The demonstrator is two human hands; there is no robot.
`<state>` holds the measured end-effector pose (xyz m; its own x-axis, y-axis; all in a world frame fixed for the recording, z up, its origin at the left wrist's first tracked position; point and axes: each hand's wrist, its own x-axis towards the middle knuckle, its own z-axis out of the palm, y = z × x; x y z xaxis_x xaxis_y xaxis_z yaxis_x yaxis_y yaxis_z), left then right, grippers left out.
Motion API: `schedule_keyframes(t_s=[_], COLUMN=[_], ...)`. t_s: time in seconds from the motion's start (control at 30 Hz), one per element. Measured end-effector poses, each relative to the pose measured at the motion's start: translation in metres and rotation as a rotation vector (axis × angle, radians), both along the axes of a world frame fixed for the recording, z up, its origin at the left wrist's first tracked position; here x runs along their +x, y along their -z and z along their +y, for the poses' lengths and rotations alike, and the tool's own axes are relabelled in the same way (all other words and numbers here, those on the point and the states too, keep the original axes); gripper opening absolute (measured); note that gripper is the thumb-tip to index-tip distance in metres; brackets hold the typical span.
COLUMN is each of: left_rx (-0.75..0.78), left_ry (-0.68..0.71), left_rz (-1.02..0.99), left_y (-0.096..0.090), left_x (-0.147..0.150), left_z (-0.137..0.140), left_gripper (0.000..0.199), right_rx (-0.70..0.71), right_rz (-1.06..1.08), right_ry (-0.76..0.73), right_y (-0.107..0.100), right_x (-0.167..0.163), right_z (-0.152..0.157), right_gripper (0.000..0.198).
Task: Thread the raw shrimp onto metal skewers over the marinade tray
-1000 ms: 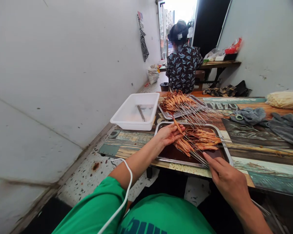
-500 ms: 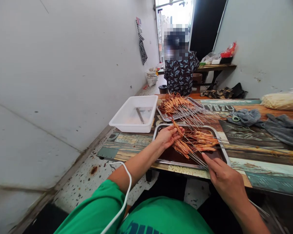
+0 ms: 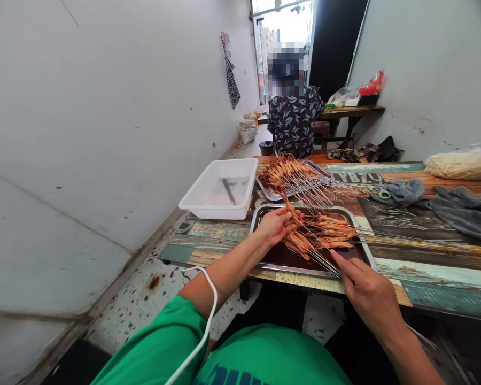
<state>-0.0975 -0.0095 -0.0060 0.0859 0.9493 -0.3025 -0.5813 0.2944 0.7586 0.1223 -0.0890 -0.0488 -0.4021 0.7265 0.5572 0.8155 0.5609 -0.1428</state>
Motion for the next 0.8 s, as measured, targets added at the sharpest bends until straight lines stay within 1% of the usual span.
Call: schedule_keyframes(t_s=[0.1, 0.33, 0.5, 0.63, 0.8], left_rx=[-0.008, -0.021, -0.008, -0.002, 0.017], left_ry=[0.012, -0.013, -0.033, -0.045, -0.090], left_rz=[-0.014, -0.052, -0.073, -0.112, -0.087], left_y=[0.000, 0.001, 0.003, 0.002, -0.003], left_x=[0.002, 0.007, 0.011, 0.014, 0.021], left_z=[0.001, 0.000, -0.002, -0.002, -0.007], left_gripper=[0.019, 0.017, 0.017, 0.017, 0.016], right_rx=[0.003, 0.029, 0.014, 0.010, 0.015], right_rz=[0.020, 0.035, 0.062, 0.074, 0.064], right_ry=[0.000, 0.008, 0.014, 0.024, 0.020], right_y=[-0.001, -0.003, -0.001, 0.001, 0.000], right_x=[-0.001, -0.003, -0.003, -0.004, -0.004], right_z=[0.001, 0.001, 0.000, 0.000, 0.001], right_gripper=[0.039, 0.037, 0.039, 0.040, 0.040])
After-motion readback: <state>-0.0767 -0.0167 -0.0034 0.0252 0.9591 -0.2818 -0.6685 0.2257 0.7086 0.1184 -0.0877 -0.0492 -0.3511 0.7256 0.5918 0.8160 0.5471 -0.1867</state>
